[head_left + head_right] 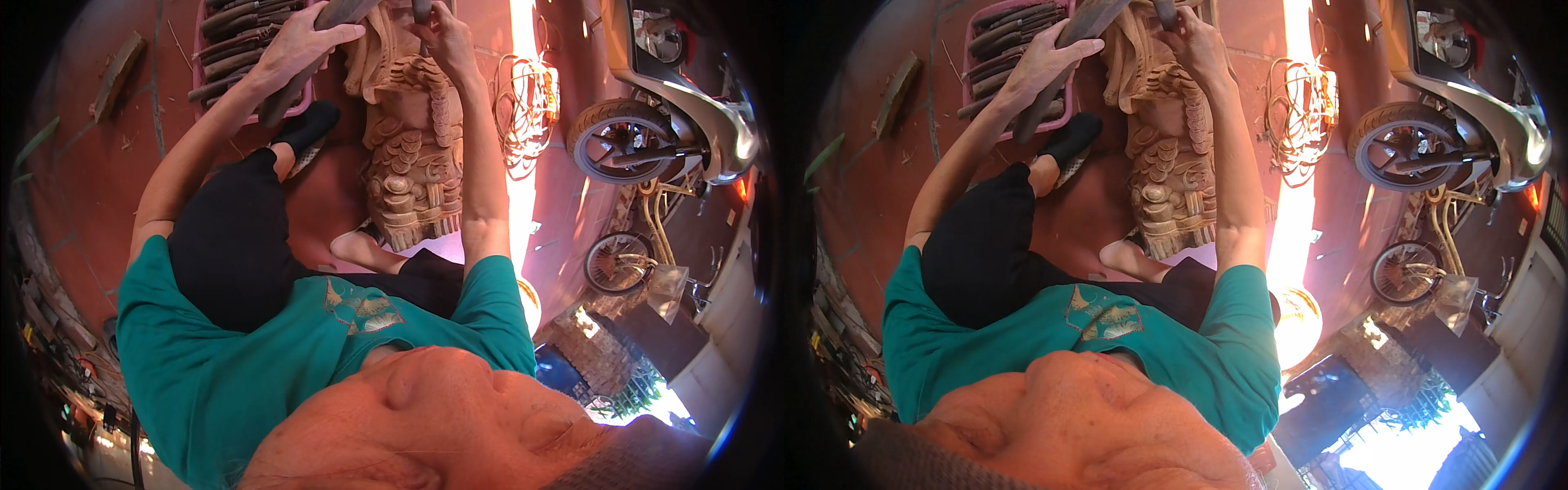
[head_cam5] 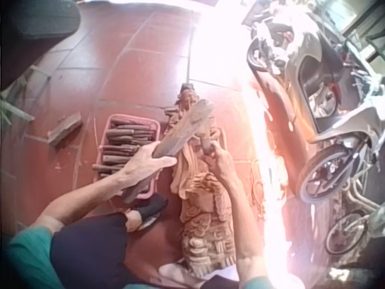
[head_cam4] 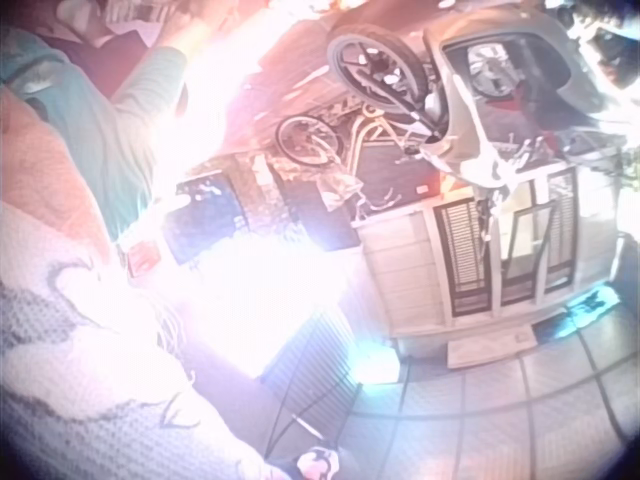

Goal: The person carves a wooden sculpture using a chisel and mallet. They repeatedly strike the chisel to shape the wood, occasionally adjusting the tool and the sculpture's position.

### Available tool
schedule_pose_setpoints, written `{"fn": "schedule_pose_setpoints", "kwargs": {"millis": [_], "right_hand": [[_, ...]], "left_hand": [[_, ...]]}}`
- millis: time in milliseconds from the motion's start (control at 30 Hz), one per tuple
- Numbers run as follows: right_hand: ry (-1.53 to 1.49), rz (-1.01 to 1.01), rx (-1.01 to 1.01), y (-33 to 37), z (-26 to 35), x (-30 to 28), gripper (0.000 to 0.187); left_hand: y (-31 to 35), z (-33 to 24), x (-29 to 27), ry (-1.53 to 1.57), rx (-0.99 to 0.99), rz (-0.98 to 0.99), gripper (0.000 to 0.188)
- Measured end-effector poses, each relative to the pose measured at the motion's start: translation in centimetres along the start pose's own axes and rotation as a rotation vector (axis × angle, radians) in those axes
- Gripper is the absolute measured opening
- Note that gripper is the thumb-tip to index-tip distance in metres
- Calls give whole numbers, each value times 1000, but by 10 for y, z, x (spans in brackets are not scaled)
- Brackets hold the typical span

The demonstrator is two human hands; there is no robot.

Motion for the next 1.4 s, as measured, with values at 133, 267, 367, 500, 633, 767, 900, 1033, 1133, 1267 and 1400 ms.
{"fn": "schedule_pose_setpoints", "kwargs": {"millis": [133,267,367,500,633,767,900,1033,1133,1267,1400], "right_hand": [[-62,-18,177,5,2,-5,38],[-43,-39,-68,9,3,-3,38],[-2,-62,-77,8,4,-5,38],[2,-92,-6,7,-1,-6,39],[15,-53,38,6,0,-3,39],[45,-47,27,5,-3,2,40],[62,-54,-44,5,7,-2,39],[76,-20,-83,3,12,5,39],[42,-35,-39,4,11,-1,39],[96,-26,-32,2,15,0,39],[88,-16,-13,3,15,0,39]], "left_hand": [[4,-6,4,9,-16,6,42],[-3,0,9,17,-8,14,42],[-4,1,10,7,-9,10,43],[-2,0,10,-13,-11,13,44],[-1,0,12,-2,-9,21,46],[-2,5,14,13,-24,8,47],[3,-1,15,0,-40,1,48],[4,2,10,-17,-45,-16,49],[-2,9,11,-31,-56,0,50],[1,7,11,-40,-57,-9,50],[5,4,12,-50,-57,1,49]]}}
Point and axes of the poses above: each hand's wrist, its own y-axis away from the middle knuckle, its own x-axis out of the palm, z = x × y, the point moved 8 cm from there along -y, towards the middle knuckle, and after that the axes turned 15 degrees about -x, right-handed, at the moved point
